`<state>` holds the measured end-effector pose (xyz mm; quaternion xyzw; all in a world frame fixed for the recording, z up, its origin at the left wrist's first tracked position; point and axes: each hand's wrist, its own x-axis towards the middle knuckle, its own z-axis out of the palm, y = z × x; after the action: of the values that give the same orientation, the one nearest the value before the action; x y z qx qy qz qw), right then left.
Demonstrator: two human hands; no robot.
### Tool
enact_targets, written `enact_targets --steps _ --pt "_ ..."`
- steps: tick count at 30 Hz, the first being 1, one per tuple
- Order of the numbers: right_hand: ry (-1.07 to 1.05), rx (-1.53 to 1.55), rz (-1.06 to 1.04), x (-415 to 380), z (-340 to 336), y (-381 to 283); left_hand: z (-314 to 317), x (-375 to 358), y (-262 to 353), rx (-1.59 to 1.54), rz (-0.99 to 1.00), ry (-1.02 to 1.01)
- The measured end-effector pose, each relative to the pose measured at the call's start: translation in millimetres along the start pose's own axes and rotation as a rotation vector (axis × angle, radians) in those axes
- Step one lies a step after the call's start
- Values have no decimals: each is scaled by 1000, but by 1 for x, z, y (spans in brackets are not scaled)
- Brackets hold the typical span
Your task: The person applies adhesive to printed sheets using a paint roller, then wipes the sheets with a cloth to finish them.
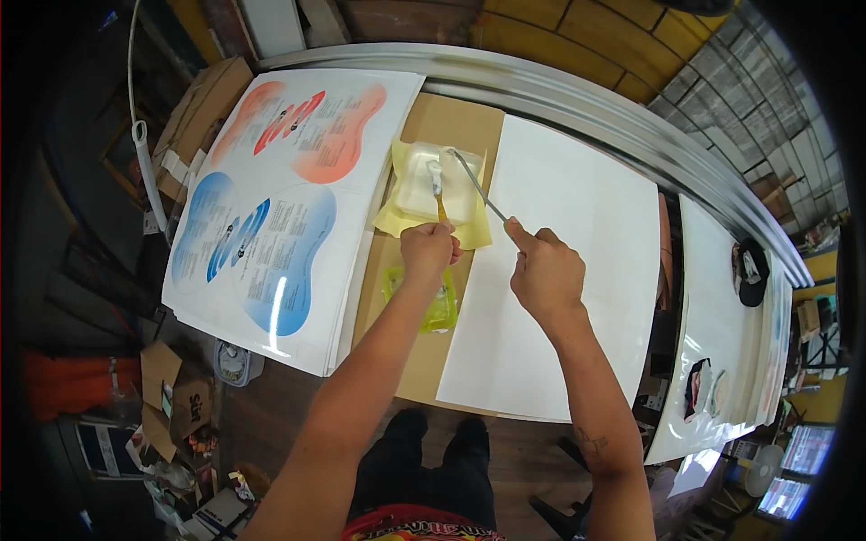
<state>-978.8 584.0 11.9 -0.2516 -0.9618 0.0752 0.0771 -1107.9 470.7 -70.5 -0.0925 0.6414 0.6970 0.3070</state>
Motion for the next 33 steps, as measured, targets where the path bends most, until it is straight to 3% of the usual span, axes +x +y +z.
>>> enact_targets --steps 3,12,18,27,30,33 --pt "96 51 -44 -5 -10 4 -9 4 -8 44 -57 40" --pt "1 -49 -117 -19 -15 16 -21 12 -7 73 42 12" --pt "173 38 -120 -16 -15 25 -26 12 2 219 38 -74" --pt "159 14 -140 -24 -15 31 -38 20 10 113 62 -33" --pt "90 17 -122 -23 -6 33 -39 24 22 73 15 -106" --pt "207 47 -132 -23 -2 34 -40 24 24 179 -55 -137"
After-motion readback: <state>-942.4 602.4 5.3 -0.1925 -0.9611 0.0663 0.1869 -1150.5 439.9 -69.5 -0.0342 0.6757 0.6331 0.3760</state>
